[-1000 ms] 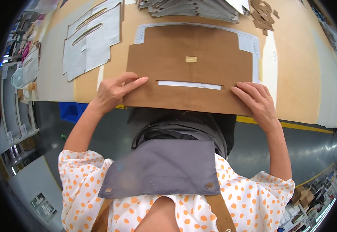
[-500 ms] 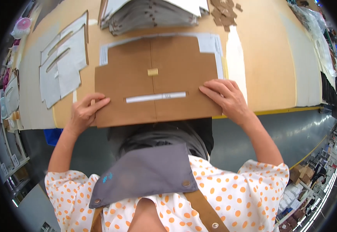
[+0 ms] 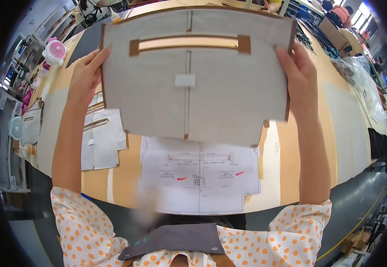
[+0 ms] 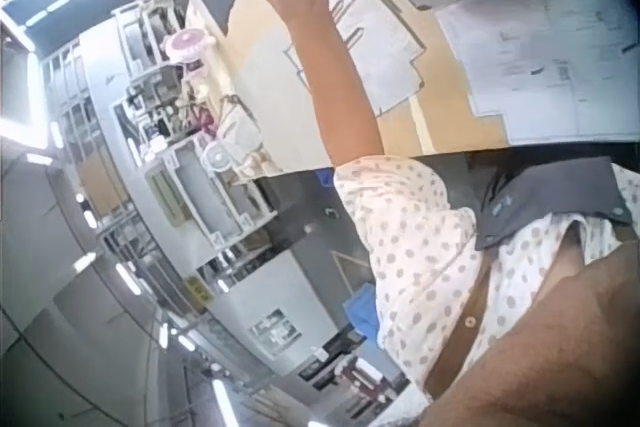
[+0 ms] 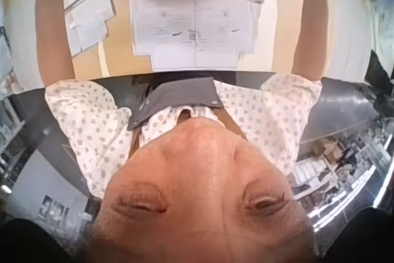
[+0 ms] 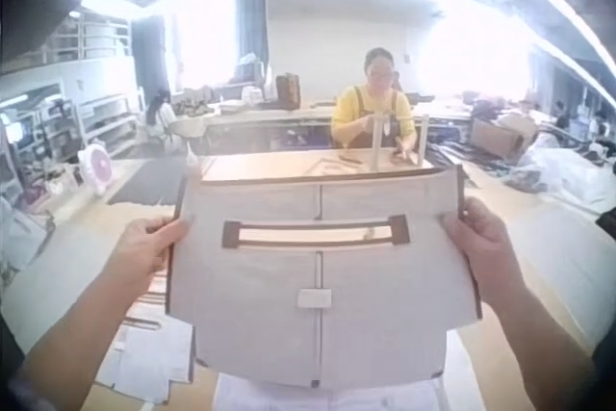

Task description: Assembling and aligning small leather components onto a larger base panel using adhesive or markings.

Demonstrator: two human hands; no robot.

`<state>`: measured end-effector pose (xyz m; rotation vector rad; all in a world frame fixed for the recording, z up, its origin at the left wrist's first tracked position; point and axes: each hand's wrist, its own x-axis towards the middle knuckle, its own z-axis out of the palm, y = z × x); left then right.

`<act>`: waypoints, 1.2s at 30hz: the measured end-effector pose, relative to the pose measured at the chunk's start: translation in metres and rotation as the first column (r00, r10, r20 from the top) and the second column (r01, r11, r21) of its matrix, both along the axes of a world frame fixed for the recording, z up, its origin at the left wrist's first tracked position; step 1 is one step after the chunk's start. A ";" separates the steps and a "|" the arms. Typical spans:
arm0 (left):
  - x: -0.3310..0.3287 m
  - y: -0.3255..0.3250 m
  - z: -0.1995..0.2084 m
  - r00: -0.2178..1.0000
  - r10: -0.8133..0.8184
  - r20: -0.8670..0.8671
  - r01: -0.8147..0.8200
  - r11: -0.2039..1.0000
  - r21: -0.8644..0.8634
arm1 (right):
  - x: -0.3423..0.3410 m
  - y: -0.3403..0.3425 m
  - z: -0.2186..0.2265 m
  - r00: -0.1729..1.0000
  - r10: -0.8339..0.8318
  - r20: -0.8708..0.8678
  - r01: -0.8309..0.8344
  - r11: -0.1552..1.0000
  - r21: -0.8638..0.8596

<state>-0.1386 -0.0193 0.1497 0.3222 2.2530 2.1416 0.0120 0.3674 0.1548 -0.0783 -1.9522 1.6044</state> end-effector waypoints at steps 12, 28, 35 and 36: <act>-0.024 -0.029 -0.109 0.939 -0.047 -0.339 -0.191 0.751 -0.633 | -0.060 0.034 -0.073 0.975 -0.197 0.102 0.112 0.834 0.541; 0.100 -0.231 -0.145 0.923 0.237 -0.304 -0.383 0.645 -0.661 | 0.063 -0.324 0.083 0.017 0.999 0.037 0.081 -0.038 0.996; 0.062 -0.362 -0.201 0.818 0.458 -0.349 -0.494 0.248 -0.833 | 0.024 -0.342 -0.118 0.540 0.702 0.464 -0.702 0.680 -0.212; 0.067 -0.382 -0.218 0.797 0.427 -0.427 -0.538 0.180 -0.824 | 0.010 -0.336 -0.130 0.520 0.647 0.557 -0.493 0.760 -0.423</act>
